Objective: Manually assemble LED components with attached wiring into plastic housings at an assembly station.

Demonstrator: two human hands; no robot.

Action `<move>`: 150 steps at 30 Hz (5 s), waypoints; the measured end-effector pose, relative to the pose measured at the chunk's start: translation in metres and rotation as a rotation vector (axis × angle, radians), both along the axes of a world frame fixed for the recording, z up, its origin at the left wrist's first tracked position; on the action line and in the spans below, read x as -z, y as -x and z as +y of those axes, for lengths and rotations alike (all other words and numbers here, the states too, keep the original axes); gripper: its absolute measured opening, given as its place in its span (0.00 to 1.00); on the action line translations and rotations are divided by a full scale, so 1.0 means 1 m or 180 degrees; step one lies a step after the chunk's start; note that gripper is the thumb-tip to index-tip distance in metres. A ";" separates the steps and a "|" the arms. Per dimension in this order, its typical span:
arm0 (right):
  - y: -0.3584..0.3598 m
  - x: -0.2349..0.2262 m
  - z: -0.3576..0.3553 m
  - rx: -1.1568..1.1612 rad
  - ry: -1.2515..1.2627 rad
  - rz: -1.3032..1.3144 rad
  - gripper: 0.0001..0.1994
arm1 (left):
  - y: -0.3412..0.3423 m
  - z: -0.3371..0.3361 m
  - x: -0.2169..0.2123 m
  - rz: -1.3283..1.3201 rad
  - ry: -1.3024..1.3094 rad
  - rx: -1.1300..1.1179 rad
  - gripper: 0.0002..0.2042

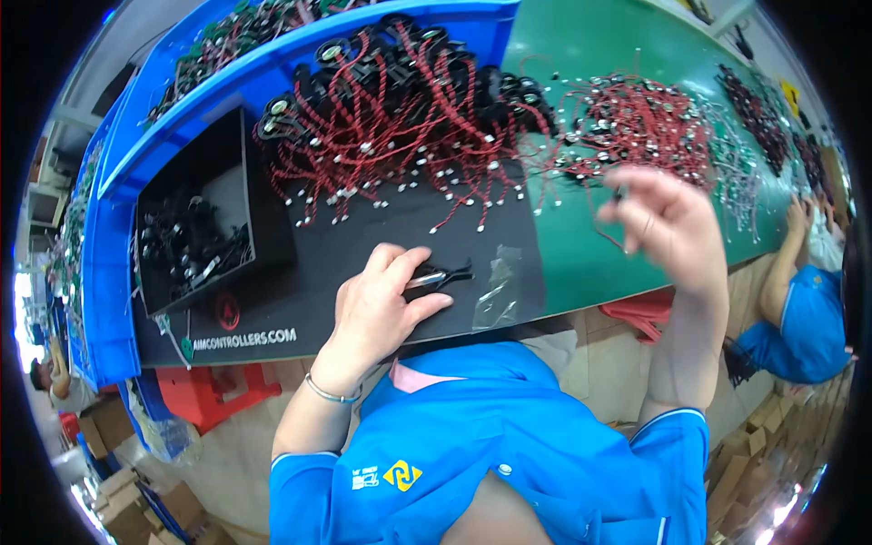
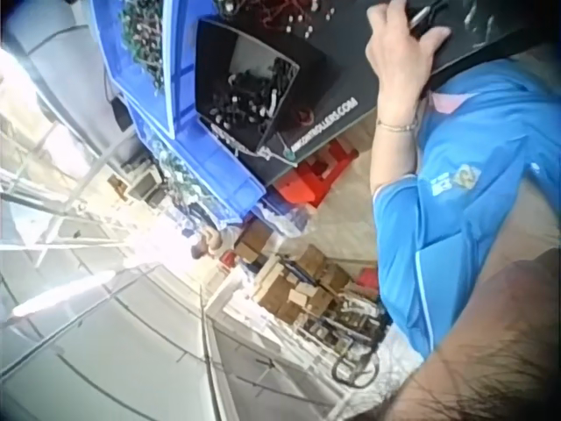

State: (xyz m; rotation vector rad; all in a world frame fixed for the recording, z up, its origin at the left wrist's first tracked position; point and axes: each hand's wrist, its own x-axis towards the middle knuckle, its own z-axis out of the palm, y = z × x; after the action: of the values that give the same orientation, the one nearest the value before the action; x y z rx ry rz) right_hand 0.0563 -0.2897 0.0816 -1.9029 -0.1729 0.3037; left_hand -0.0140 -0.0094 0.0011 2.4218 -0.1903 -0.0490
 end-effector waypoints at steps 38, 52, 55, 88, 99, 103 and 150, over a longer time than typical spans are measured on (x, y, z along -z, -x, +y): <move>0.067 0.069 0.091 -0.1227 -0.1314 0.1608 0.08 | 0.041 0.008 0.021 -0.0934 0.2105 0.0794 0.14; 0.051 0.068 0.092 -0.0543 0.1078 -0.1394 0.06 | 0.012 0.008 0.012 -0.0011 -0.0038 0.0069 0.23; 0.049 0.069 0.096 -0.0572 0.1149 -0.1614 0.06 | 0.010 0.005 0.014 -0.0062 0.0275 0.0111 0.21; 0.041 0.060 0.098 -0.0737 0.1412 -0.2318 0.04 | 0.012 -0.013 0.012 0.0735 0.2619 -0.0279 0.22; 0.043 0.058 0.102 -0.0808 0.1285 -0.2081 0.04 | 0.012 -0.013 0.015 0.0764 0.2953 -0.0314 0.19; 0.042 0.056 0.100 -0.0919 0.1151 -0.2019 0.04 | 0.010 -0.011 0.017 0.0862 0.3035 -0.0408 0.16; 0.038 0.112 0.102 -0.0673 0.1141 -0.2407 0.11 | -0.013 -0.014 0.026 -0.0388 0.4424 0.0001 0.28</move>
State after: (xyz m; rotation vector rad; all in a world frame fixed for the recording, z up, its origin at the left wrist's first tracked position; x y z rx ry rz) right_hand 0.0184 -0.1875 -0.0309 -2.2810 -0.8749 -0.2829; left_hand -0.0006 -0.0230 -0.0246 1.0366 -0.1849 0.1781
